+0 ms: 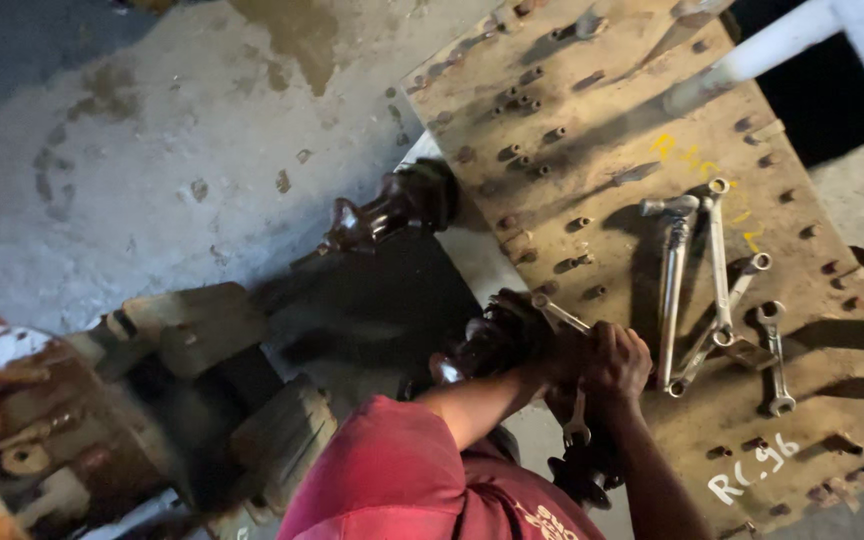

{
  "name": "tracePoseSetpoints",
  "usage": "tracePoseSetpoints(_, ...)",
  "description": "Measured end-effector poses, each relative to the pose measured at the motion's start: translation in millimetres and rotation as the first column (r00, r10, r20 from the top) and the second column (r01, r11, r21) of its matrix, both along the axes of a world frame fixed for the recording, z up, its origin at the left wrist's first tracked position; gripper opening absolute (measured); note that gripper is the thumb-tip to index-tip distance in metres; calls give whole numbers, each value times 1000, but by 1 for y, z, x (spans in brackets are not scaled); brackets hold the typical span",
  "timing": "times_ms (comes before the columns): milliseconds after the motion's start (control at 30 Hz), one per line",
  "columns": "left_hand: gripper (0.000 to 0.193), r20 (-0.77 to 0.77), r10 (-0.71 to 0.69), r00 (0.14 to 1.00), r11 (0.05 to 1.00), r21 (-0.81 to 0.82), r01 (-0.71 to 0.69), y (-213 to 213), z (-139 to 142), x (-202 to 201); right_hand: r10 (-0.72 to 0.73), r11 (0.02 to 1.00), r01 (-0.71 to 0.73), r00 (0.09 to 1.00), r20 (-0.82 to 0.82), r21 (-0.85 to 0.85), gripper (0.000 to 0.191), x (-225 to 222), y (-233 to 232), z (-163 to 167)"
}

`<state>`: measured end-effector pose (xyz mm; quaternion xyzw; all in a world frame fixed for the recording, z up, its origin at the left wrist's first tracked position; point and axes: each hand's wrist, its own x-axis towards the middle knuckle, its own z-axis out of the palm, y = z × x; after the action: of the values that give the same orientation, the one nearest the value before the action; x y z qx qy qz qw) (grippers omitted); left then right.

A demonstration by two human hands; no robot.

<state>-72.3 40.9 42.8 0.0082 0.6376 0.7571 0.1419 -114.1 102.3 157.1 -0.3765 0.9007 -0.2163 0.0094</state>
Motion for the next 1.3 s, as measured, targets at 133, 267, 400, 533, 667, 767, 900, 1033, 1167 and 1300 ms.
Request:
tracePoseSetpoints(133,32,-6,-18,1000,1000,3,18,5,-1,-4,-46,987,38,998,44,157,16,-9,7,-9)
tracePoseSetpoints(267,32,-15,-83,996,996,19,84,18,-5,-8,-28,998,28,999,-17,57,13,-12,15,-9)
tracePoseSetpoints(400,31,-4,-125,992,989,73,125,23,-10,-7,-5,1000,4,1000,-20,-23,23,-13,18,-3)
tracePoseSetpoints(533,30,149,-157,976,916,393,87,20,-10,-10,-28,996,26,999,21,90,24,-16,16,2)
tracePoseSetpoints(667,32,389,-194,900,798,597,-86,9,2,-10,15,1000,-14,999,34,-5,30,-18,17,9)
tracePoseSetpoints(767,35,520,-227,823,679,691,-249,4,4,-8,172,982,-156,970,-174,102,21,-18,19,13)
tracePoseSetpoints(900,39,585,-254,770,621,709,-333,9,-5,1,5,1000,-5,1000,3,18,25,-19,20,12)
tracePoseSetpoints(1033,45,608,-321,727,645,702,-302,18,-18,11,-5,1000,5,1000,-29,-25,23,-19,20,7)
tracePoseSetpoints(1167,47,620,-364,695,658,699,-279,19,-24,14,-48,998,49,999,-19,48,20,-18,21,4)
tracePoseSetpoints(1300,47,628,-372,684,670,691,-271,18,-25,12,-43,998,44,999,-10,34,22,-18,24,1)
